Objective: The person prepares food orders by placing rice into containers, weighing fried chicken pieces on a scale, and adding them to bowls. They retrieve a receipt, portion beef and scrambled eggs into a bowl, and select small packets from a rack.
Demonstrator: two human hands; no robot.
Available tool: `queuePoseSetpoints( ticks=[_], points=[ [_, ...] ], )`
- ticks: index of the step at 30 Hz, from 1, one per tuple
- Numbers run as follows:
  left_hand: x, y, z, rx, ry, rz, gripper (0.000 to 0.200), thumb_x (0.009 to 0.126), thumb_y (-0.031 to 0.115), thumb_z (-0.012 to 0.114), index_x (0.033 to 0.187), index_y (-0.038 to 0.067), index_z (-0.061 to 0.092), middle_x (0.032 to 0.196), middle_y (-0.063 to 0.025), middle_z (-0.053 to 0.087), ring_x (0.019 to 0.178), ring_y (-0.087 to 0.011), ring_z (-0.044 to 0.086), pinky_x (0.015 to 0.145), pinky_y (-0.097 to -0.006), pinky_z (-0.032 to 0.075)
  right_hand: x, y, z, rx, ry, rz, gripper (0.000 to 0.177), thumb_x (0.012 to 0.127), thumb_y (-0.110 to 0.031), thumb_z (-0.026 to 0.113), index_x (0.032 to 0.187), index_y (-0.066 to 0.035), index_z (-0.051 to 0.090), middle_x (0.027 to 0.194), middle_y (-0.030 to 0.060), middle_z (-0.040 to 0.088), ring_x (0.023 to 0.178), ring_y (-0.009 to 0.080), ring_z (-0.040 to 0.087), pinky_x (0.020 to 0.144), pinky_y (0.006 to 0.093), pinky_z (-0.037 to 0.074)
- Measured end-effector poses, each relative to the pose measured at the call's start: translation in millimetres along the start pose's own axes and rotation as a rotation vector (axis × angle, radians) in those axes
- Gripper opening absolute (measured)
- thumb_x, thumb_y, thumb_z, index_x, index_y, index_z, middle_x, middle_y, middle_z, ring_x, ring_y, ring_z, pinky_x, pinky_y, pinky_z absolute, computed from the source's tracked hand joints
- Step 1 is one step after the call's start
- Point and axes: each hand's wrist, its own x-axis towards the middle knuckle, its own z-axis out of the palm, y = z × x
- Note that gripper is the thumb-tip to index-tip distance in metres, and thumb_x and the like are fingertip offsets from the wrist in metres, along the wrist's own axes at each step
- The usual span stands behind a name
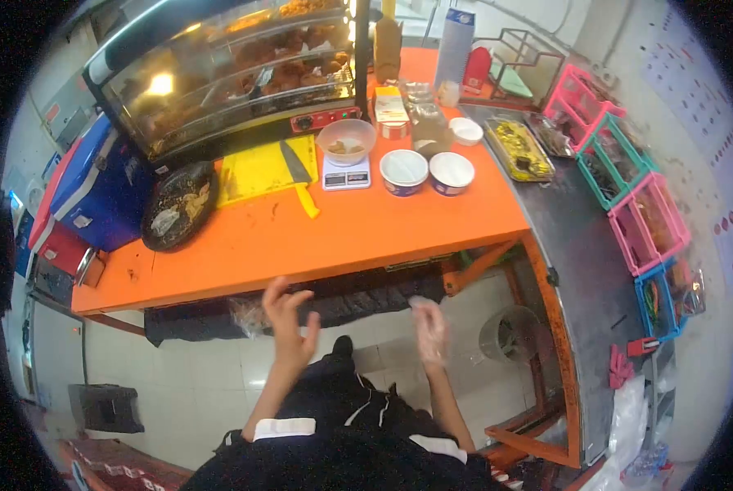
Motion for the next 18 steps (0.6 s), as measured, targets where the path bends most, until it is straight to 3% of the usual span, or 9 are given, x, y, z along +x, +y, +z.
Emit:
queuePoseSetpoints(
  ticks=[2,4,5,7,8,10,14,16,18],
  points=[
    [17.2,-41.6,-22.4,0.122,0.076,-0.144,0.031,0.074,0.003,0.055,0.105,0.005,0.053,0.128,-0.0199,0.03,0.118,-0.0341,0.031,0.095,-0.0407,0.029,42.2,-37.9,55.7,0.072,-0.075,-0.003,0.01,0.086,-0.008,0.051,0.091,-0.003,0.057,0.083,0.001,0.057,0.074,0.0094,0.054,0.066,0.0239,0.044],
    [27.8,-78.8,-36.1,0.158,0.104,-0.222,0.032,0.075,0.003,0.054,0.107,0.003,0.051,0.127,-0.0197,0.029,0.117,-0.034,0.032,0.098,-0.041,0.026,80.1,-61.0,90.2,-0.107,-0.312,-0.247,0.009,0.084,-0.004,0.051,0.091,-0.004,0.057,0.084,0.0019,0.059,0.074,0.0093,0.055,0.062,0.0247,0.045],
    [30.6,-94.2,-40.6,0.173,0.145,-0.345,0.032,0.076,0.003,0.053,0.108,0.003,0.049,0.128,-0.02,0.029,0.118,-0.0345,0.031,0.099,-0.0416,0.025,96.3,-60.9,103.9,-0.103,-0.314,-0.239,0.009,0.084,-0.004,0.051,0.091,-0.004,0.057,0.084,0.0019,0.059,0.074,0.0093,0.055,0.062,0.0247,0.045],
    [34.4,-121.5,-49.0,0.195,0.173,-0.473,0.033,0.076,0.003,0.053,0.109,0.002,0.048,0.128,-0.0203,0.029,0.119,-0.035,0.03,0.1,-0.0421,0.023,125.0,-55.7,127.4,-0.08,-0.386,0.129,0.009,0.083,-0.008,0.052,0.089,-0.003,0.057,0.081,0.006,0.061,0.072,0.0133,0.057,0.061,0.0266,0.045],
    [34.3,-132.3,-51.4,0.234,0.186,-0.571,0.033,0.077,0.002,0.052,0.11,0.001,0.046,0.128,-0.0209,0.028,0.12,-0.0354,0.029,0.1,-0.0428,0.023,143.1,-57.1,137.8,-0.081,-0.389,0.143,0.009,0.083,-0.008,0.052,0.089,-0.003,0.057,0.081,0.006,0.061,0.072,0.0133,0.057,0.061,0.0266,0.045],
    [28.9,-143.0,-50.9,0.283,0.185,-0.698,0.033,0.078,0.002,0.051,0.111,0.001,0.045,0.128,-0.0214,0.028,0.121,-0.0358,0.028,0.1,-0.0435,0.022,182.5,-63.1,153.4,-0.495,-0.424,-0.206,0.014,0.083,-0.015,0.05,0.088,-0.004,0.057,0.076,0.0098,0.059,0.066,0.0197,0.057,0.061,0.032,0.044],
    [29.7,-154.0,-40.4,0.381,0.261,-0.786,0.032,0.079,0.003,0.049,0.111,0.0,0.044,0.128,-0.0223,0.027,0.122,-0.0368,0.025,0.101,-0.0449,0.02,283.8,-46.1,194.1,-0.336,-0.537,-0.206,0.021,0.084,-0.022,0.048,0.09,-0.004,0.057,0.078,0.0124,0.058,0.069,0.0256,0.057,0.065,0.0376,0.044],
    [36.6,-159.3,-27.8,0.458,0.231,-0.823,0.032,0.079,0.004,0.05,0.111,-0.001,0.043,0.128,-0.022,0.027,0.122,-0.0367,0.025,0.1,-0.046,0.021,343.0,-48.8,213.9,-0.594,-0.487,-0.278,0.021,0.084,-0.021,0.047,0.091,-0.003,0.057,0.085,0.0148,0.059,0.079,0.0275,0.057,0.072,0.041,0.042],
    [56.8,-164.0,-12.1,0.453,0.24,-0.828,0.033,0.079,0.004,0.05,0.111,-0.001,0.043,0.128,-0.0217,0.027,0.122,-0.0364,0.025,0.099,-0.0462,0.022,399.2,-41.0,240.8,-0.657,-0.364,-0.392,0.025,0.077,-0.015,0.056,0.1,-0.005,0.057,0.085,0.0121,0.061,0.079,0.0262,0.058,0.069,0.0372,0.045]
  ],
)
